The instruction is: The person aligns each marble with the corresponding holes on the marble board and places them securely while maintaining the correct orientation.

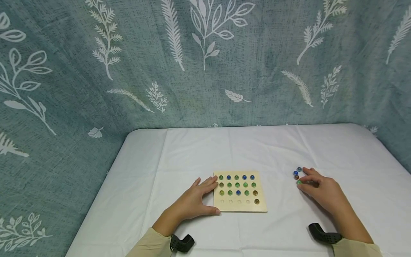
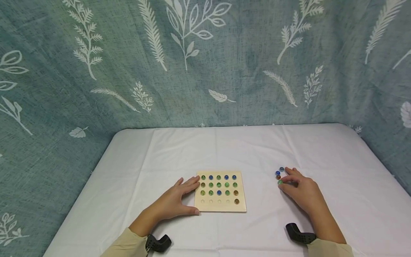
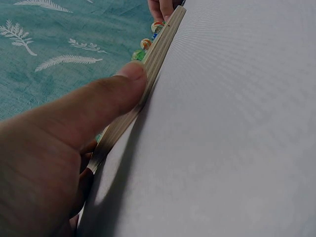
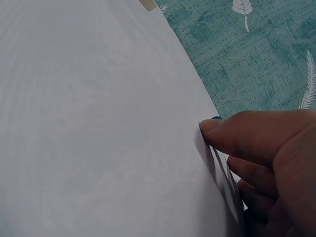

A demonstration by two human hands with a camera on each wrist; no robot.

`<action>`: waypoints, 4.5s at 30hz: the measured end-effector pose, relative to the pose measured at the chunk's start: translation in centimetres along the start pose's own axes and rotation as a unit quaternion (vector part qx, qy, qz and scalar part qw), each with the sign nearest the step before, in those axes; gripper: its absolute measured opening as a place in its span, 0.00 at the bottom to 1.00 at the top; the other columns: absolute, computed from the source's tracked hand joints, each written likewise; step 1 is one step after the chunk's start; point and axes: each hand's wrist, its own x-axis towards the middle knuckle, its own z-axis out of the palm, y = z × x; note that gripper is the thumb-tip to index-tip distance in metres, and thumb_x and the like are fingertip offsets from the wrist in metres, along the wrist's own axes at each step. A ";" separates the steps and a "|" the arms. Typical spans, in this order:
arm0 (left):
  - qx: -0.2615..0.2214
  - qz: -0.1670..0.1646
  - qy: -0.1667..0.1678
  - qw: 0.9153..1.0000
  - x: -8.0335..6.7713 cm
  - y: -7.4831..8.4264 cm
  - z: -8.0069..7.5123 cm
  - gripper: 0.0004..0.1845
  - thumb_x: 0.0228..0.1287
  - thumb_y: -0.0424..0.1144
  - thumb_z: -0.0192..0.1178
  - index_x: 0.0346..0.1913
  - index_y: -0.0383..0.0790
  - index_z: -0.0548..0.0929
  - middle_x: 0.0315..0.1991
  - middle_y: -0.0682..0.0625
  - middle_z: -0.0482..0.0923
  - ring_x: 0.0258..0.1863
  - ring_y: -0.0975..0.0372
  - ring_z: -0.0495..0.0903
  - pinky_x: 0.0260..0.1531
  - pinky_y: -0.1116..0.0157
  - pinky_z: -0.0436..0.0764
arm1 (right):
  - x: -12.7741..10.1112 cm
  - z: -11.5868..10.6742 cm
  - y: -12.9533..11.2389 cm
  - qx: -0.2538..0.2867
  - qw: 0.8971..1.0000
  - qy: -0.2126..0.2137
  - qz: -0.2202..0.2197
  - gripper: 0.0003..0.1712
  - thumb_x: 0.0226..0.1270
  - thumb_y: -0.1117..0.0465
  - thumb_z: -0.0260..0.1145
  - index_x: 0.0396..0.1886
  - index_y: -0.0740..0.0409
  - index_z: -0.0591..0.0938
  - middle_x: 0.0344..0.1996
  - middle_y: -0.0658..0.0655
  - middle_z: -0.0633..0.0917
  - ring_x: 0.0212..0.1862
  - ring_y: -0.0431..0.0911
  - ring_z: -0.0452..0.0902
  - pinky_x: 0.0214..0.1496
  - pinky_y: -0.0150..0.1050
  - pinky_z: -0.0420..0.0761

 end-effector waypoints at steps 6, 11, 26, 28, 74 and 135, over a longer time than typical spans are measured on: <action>-0.004 0.000 -0.003 1.000 0.0 0.0 0.0 0.52 0.46 0.63 0.73 0.73 0.45 0.67 0.77 0.58 0.54 0.77 0.66 0.52 0.79 0.54 0.42 | 0.0 0.1 0.0 -0.003 1.000 -0.004 0.003 0.20 0.64 0.47 0.69 0.41 0.59 0.86 0.69 0.67 0.69 0.72 0.69 0.58 0.66 0.72 0.59; -0.005 -0.002 -0.002 1.000 0.0 0.0 0.0 0.52 0.45 0.63 0.73 0.73 0.44 0.67 0.77 0.58 0.54 0.77 0.65 0.53 0.79 0.54 0.42 | 0.0 0.0 -0.2 -0.002 1.000 -0.005 0.004 0.20 0.64 0.46 0.69 0.42 0.59 0.86 0.69 0.66 0.69 0.72 0.69 0.57 0.66 0.72 0.60; -0.001 -0.004 0.001 1.000 0.1 0.0 0.0 0.51 0.44 0.61 0.75 0.73 0.47 0.68 0.76 0.59 0.55 0.76 0.66 0.53 0.79 0.55 0.43 | -0.8 0.6 -4.5 0.030 0.998 -0.020 -0.052 0.20 0.63 0.47 0.70 0.43 0.59 0.87 0.70 0.59 0.71 0.73 0.63 0.59 0.66 0.70 0.64; -0.005 -0.006 0.000 1.000 0.1 0.0 0.0 0.52 0.44 0.61 0.75 0.73 0.47 0.68 0.77 0.59 0.55 0.76 0.66 0.53 0.80 0.55 0.43 | -1.0 0.9 -5.5 0.033 0.997 -0.028 -0.063 0.17 0.63 0.48 0.71 0.41 0.56 0.88 0.69 0.58 0.72 0.73 0.62 0.60 0.66 0.68 0.65; 0.006 0.002 0.006 1.000 0.1 -0.1 0.1 0.51 0.45 0.63 0.74 0.72 0.46 0.68 0.77 0.58 0.55 0.77 0.64 0.54 0.79 0.53 0.44 | -3.2 6.3 -12.1 -0.040 0.971 -0.105 -0.210 0.05 0.56 0.56 0.76 0.33 0.46 0.89 0.67 0.54 0.75 0.73 0.56 0.63 0.71 0.59 0.69; 0.000 0.000 -0.003 1.000 0.1 0.0 0.1 0.52 0.45 0.64 0.73 0.73 0.45 0.67 0.77 0.58 0.55 0.77 0.65 0.53 0.79 0.53 0.43 | 0.0 0.5 -1.5 0.053 0.998 0.035 0.017 0.24 0.67 0.48 0.67 0.51 0.64 0.84 0.72 0.63 0.66 0.75 0.66 0.54 0.68 0.72 0.58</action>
